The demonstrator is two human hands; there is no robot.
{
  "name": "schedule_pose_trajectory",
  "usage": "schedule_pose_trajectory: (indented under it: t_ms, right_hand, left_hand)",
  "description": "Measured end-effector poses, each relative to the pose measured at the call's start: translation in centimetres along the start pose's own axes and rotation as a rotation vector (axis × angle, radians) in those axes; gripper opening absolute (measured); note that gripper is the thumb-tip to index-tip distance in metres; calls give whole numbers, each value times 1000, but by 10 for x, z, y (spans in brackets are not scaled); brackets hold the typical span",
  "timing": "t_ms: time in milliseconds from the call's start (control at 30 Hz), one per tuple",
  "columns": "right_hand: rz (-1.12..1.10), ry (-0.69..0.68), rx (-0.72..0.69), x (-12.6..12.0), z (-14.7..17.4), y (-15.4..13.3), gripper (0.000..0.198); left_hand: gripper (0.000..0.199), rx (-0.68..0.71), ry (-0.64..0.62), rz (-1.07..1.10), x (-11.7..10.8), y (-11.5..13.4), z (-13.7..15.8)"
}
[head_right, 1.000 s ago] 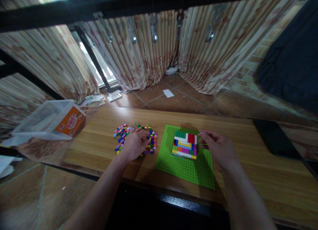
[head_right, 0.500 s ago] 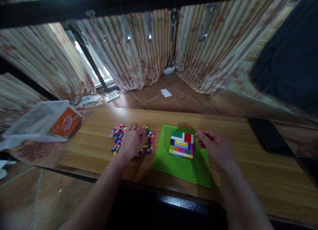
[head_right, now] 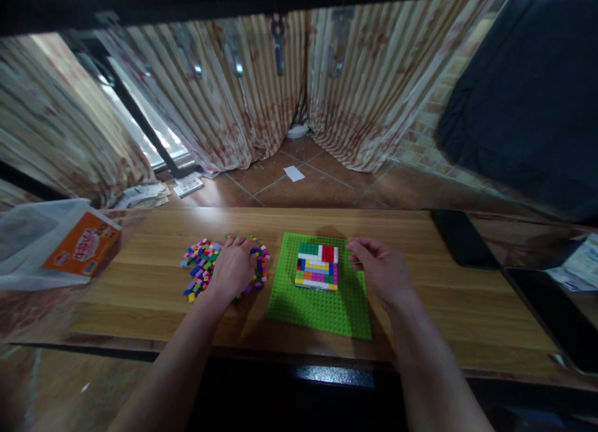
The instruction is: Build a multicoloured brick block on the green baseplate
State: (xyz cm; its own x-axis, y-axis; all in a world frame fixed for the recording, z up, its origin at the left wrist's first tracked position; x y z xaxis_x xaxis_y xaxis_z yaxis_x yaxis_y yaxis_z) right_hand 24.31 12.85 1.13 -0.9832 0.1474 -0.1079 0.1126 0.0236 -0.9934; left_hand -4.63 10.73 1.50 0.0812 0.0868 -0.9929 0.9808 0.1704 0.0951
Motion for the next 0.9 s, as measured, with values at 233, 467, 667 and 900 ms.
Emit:
schedule_pose_trajectory:
  t_ms: [233, 467, 667, 900]
  right_hand:
    - [-6, 13, -16, 2, 1, -7, 38]
    - [-41, -22, -161, 7, 3, -22, 28]
    - [-48, -345, -306, 38, 26, -41, 20]
    - [101, -458, -437, 46, 39, -46, 13]
  left_hand:
    - [18, -41, 13, 16, -9, -1, 3]
    - [18, 79, 142, 546, -29, 10, 13]
    - [18, 271, 68, 826, -31, 55, 31]
    - [23, 268, 2, 1015, -25, 79, 40]
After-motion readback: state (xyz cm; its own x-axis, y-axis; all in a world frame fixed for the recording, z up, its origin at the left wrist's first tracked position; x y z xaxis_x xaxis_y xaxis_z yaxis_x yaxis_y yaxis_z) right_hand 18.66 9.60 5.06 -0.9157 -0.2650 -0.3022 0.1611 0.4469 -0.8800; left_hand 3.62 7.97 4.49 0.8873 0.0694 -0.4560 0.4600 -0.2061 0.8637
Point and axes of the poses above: each hand's wrist, its own z-axis away from the middle knuckle, its own x-axis out of the palm, y = z × x, the point moved 5 cm from there along -z, towards the middle knuckle, and after that the axes turned 13 degrees about -x, right-handed, at the moved point
